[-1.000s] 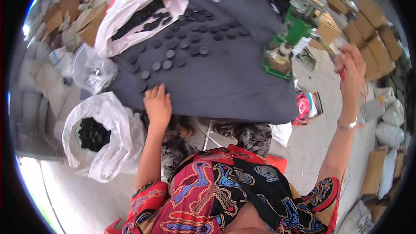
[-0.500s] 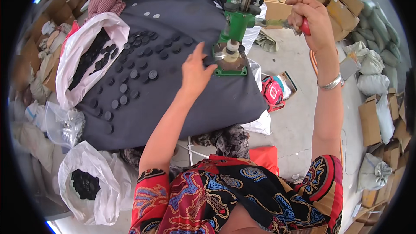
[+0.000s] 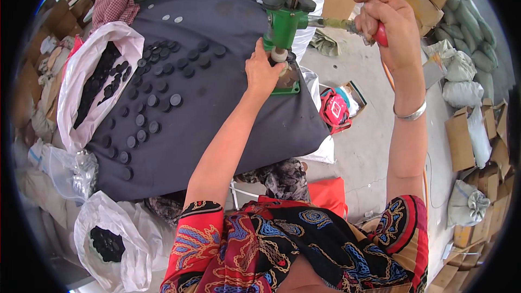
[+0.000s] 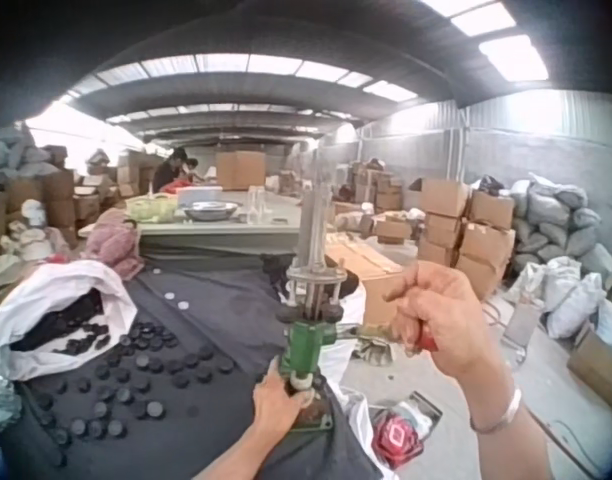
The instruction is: The person sits at a workbench and uses a green manual press machine to process small black circular objects. They pick up the objects from a pile, place them under the press, and operate the handle to flatten or stamp them before moving them to a finished pile.
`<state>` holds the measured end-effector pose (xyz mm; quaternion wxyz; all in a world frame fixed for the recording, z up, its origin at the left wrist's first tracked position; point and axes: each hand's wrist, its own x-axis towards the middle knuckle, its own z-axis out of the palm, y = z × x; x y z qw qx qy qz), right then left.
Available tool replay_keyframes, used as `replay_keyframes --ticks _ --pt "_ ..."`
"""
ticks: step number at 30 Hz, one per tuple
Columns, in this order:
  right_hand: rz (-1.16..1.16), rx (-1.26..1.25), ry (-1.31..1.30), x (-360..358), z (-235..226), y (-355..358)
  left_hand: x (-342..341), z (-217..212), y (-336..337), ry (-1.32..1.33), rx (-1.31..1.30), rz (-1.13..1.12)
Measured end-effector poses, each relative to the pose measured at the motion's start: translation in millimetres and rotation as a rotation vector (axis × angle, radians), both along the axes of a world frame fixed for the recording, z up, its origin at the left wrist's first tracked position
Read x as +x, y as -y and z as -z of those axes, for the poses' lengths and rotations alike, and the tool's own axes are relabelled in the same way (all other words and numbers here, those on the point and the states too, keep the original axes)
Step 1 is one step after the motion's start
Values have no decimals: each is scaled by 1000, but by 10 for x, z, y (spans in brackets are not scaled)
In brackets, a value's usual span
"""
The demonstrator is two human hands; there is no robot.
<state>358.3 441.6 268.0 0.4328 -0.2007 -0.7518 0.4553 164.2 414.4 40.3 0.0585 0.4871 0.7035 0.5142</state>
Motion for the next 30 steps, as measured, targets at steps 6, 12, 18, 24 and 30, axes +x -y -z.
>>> replay_keyframes --ticks 6,12,18,24,30 --pt "57 37 -44 107 349 144 6 -31 70 113 37 52" --pt "138 308 -138 314 1551 434 -215 -129 756 -167 155 -9" --pt "75 235 -34 344 1405 349 -904 -191 2476 -564 44 -514" --pt "-22 98 -46 257 808 145 -1302 207 3788 -566 -336 -1002" --pt "-112 -8 -26 232 344 -132 -1369 351 3945 -531 -368 -947"
